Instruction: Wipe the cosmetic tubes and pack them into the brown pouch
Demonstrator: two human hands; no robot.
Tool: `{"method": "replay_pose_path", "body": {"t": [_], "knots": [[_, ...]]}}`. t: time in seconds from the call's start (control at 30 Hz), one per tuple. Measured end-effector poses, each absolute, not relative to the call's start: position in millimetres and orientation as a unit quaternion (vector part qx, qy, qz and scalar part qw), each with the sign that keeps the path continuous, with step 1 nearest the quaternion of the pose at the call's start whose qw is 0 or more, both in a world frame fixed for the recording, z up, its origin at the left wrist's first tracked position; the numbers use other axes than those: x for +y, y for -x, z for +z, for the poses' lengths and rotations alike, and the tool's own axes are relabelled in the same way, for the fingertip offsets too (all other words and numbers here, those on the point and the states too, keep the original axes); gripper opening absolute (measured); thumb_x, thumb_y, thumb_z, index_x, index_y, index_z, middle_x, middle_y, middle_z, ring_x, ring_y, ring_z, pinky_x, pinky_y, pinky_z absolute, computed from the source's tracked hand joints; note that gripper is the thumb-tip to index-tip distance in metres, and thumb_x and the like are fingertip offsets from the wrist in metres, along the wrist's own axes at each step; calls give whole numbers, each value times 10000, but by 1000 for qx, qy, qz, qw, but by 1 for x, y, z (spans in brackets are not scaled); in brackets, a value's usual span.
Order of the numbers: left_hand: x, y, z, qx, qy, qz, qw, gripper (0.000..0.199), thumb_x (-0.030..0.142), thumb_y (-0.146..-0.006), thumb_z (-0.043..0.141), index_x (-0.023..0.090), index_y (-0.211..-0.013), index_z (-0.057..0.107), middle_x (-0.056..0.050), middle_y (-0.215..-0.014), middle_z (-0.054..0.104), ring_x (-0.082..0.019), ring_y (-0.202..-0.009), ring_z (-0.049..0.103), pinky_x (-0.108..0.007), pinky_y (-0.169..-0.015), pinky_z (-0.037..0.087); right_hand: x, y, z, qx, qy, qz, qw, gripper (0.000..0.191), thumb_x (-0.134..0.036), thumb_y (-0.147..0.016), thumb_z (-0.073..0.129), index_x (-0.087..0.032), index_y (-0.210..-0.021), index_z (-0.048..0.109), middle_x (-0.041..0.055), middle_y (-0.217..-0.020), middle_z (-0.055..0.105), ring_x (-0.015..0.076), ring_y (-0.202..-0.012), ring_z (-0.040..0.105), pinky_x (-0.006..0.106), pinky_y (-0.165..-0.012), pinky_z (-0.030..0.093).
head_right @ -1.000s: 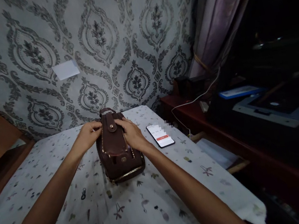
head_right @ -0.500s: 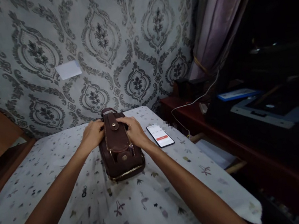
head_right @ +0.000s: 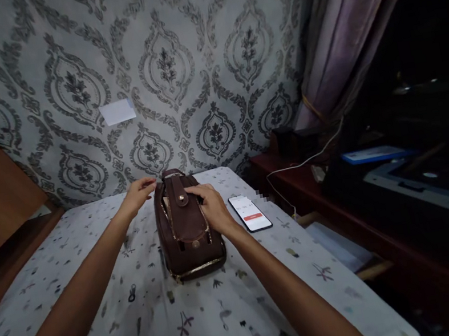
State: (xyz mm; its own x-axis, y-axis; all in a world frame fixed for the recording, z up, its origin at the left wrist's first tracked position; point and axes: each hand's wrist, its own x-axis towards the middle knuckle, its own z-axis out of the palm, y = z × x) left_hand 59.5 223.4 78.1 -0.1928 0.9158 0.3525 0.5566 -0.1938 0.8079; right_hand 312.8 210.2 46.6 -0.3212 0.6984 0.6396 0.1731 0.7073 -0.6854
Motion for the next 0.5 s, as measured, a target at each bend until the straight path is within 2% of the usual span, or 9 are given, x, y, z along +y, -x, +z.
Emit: {"method": "replay_pose_path", "body": {"t": [0.17,0.33,0.5], "knots": [[264,-69,64,635,-585,479,158,233,279,-736,654,173,-913,763,-72,-894,764,-254,-938,689,-378,-880,541,212,-313,45,-741,276,292,538,281,-283,-770,710,-295,-1036,801,37,-1109,794,278,-1066,672,433,-990,486],[269,-84,47,648,-569,493,116,304,235,-795,546,212,-1004,765,-59,-1024,772,-244,-1082,663,-384,-994,494,209,-307,50,-715,238,372,542,323,-335,-743,739,-246,-1050,785,36,-1094,791,269,-1045,700,397,-962,528],[264,-91,46,658,-570,483,93,390,195,-839,463,204,-1124,729,-76,-1089,761,-236,-1128,653,-398,-1024,478,202,-301,56,-703,237,404,535,289,-318,-734,730,-233,-1005,785,33,-1039,788,263,-1009,703,381,-930,537]]}}
